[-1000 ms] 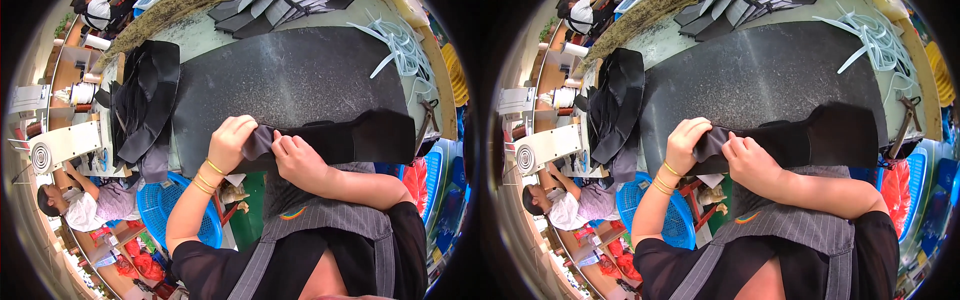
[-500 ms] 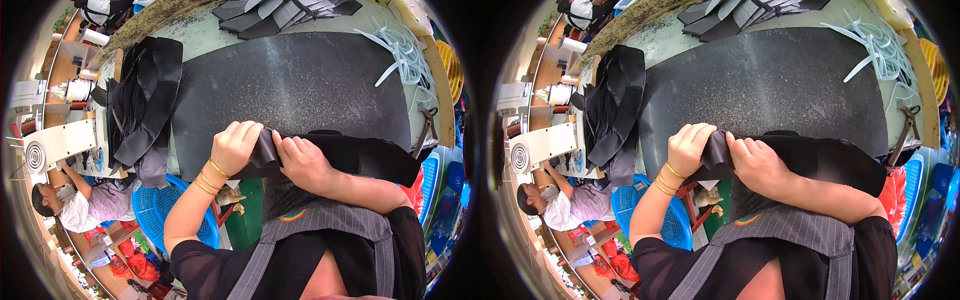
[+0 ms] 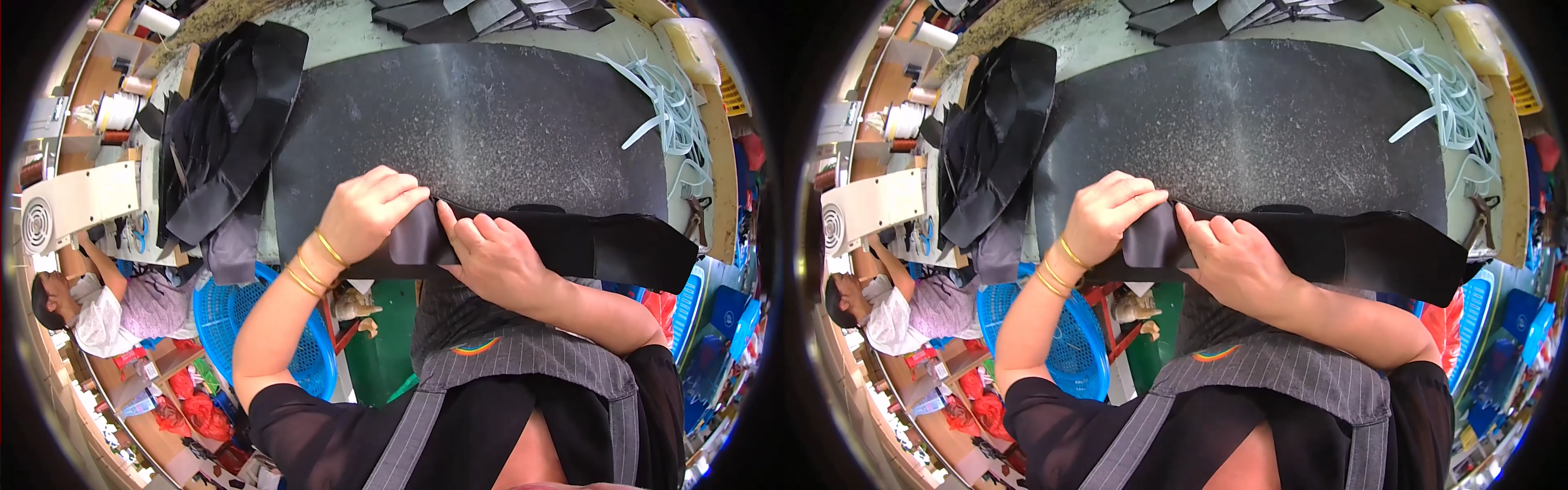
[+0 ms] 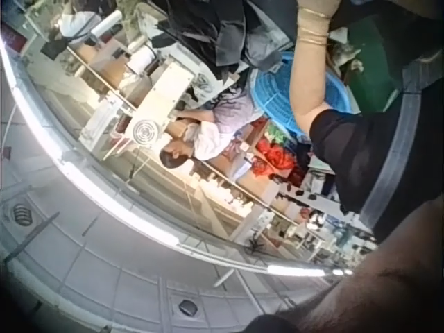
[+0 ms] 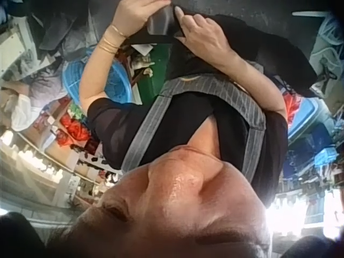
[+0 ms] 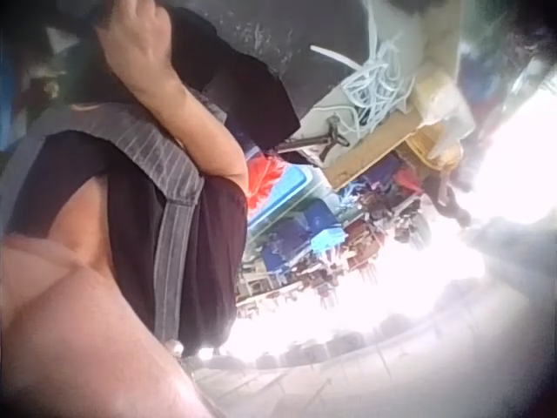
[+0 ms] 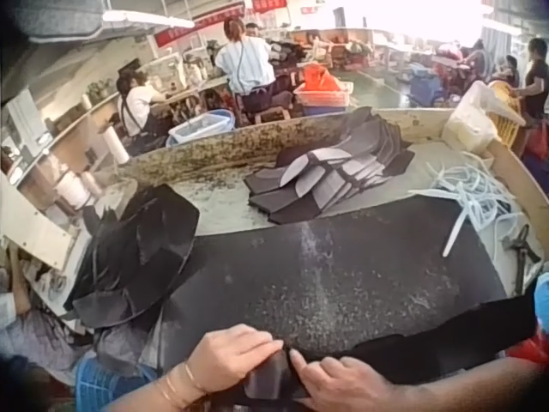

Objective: The recorder applies white adhesive strips to black shoe upper components and folds the edges on a workbench in a shoe factory.

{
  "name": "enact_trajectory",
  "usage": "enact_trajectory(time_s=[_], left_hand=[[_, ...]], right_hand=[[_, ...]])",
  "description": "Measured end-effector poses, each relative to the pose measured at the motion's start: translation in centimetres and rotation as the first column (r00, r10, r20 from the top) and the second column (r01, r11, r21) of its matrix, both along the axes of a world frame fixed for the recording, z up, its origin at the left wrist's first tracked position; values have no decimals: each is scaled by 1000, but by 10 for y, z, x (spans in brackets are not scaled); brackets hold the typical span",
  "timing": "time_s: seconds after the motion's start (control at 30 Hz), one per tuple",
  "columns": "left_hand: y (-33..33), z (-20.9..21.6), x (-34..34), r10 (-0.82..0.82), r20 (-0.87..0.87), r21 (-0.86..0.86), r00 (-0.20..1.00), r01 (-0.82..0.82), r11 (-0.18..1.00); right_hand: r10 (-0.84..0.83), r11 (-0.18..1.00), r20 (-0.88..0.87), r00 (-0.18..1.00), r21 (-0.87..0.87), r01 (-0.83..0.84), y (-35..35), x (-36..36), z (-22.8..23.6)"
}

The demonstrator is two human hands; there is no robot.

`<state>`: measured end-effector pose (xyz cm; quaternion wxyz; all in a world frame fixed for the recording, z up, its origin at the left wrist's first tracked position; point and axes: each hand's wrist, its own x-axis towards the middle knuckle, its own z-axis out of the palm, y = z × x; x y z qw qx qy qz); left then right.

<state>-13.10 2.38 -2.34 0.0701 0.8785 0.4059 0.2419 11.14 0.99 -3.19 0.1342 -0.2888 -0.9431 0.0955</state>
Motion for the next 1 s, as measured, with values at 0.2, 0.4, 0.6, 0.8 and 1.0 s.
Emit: enact_trajectory(time_s=[0.2,0.4,0.6,0.8,1.0], left_hand=[[-16,23,9,100,-351,246,931,-12,969],[-64,8,37,193,-188,-59,963,-207,977],[-70,-10,81,-2,56,-322,998,20,946],[-77,-8,88,44,-9,-172,999,-45,984],[-41,25,111,195,114,212,974,-215,953]], right_hand=[[-114,993,125,986,-25,118,-1,-17,8],[8,991,22,1000,133,-11,-5,42,10],[135,959,-85,987,261,-109,-6,88,10],[296,923,-176,939,307,-233,1,95,5],[277,928,-351,894,339,-154,48,89,48]])
